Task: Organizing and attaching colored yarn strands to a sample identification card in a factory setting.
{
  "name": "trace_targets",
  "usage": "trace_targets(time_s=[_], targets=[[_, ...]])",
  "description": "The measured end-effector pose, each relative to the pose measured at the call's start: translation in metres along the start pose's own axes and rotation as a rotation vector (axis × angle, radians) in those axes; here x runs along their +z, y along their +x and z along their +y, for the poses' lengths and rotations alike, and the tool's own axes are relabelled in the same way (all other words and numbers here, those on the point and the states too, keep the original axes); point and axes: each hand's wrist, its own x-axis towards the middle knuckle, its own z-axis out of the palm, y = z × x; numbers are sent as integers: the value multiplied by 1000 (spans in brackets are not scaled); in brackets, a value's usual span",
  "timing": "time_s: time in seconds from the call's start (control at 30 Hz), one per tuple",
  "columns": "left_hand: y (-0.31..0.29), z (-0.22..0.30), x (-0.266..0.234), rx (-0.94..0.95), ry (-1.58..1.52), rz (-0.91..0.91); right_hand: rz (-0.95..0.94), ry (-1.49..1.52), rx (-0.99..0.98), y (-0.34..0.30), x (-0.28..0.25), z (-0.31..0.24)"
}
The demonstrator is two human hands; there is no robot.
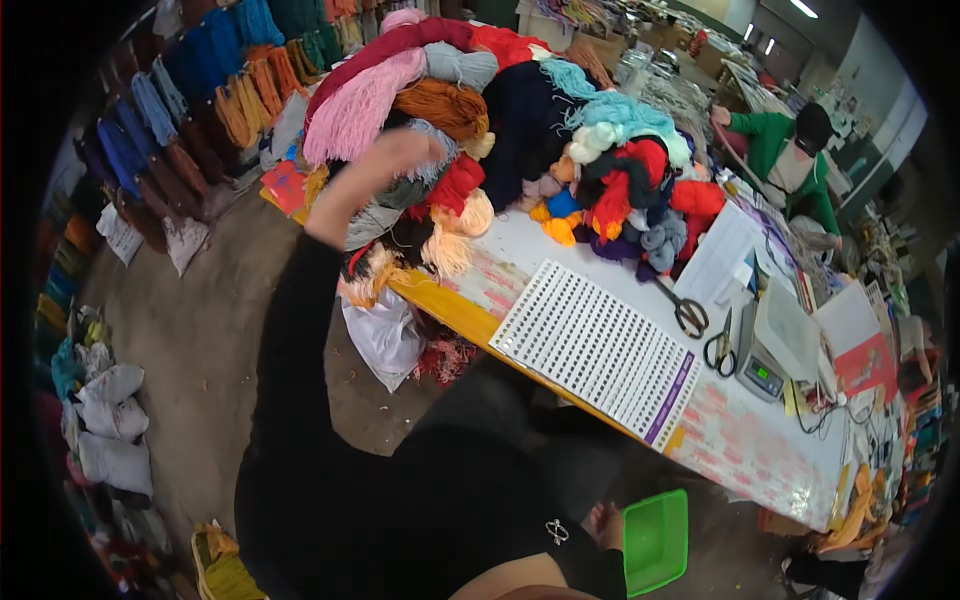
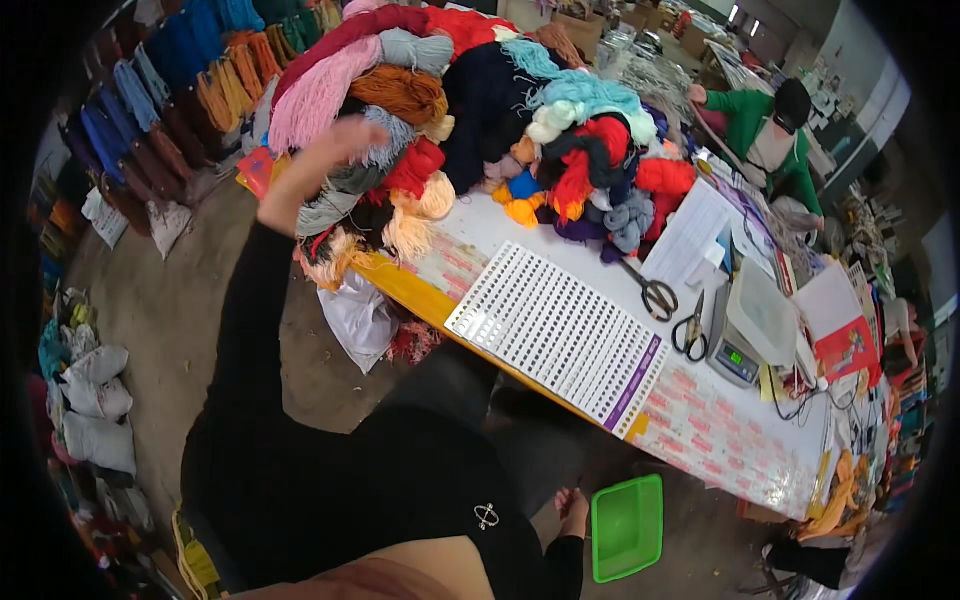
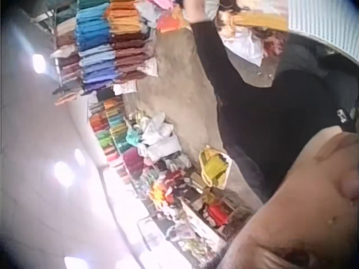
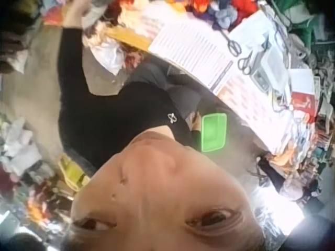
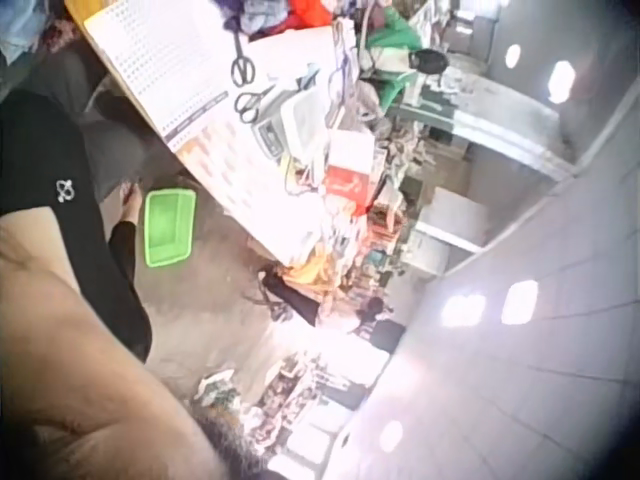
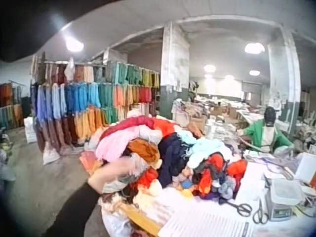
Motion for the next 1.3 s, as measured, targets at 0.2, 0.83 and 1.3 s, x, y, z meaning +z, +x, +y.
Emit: trace_targets(time_s=[0.2,0.83,1.3], targets=[[179,-73,-142,20,315,550,-51,-146,-83,15,-4,-23],[230,-140,-165,-208,1031,570,-160,-624,-305,8,26,-52],[18,45,-168,548,455,1549,-1082,-794,-1079,-292,299,-153]])
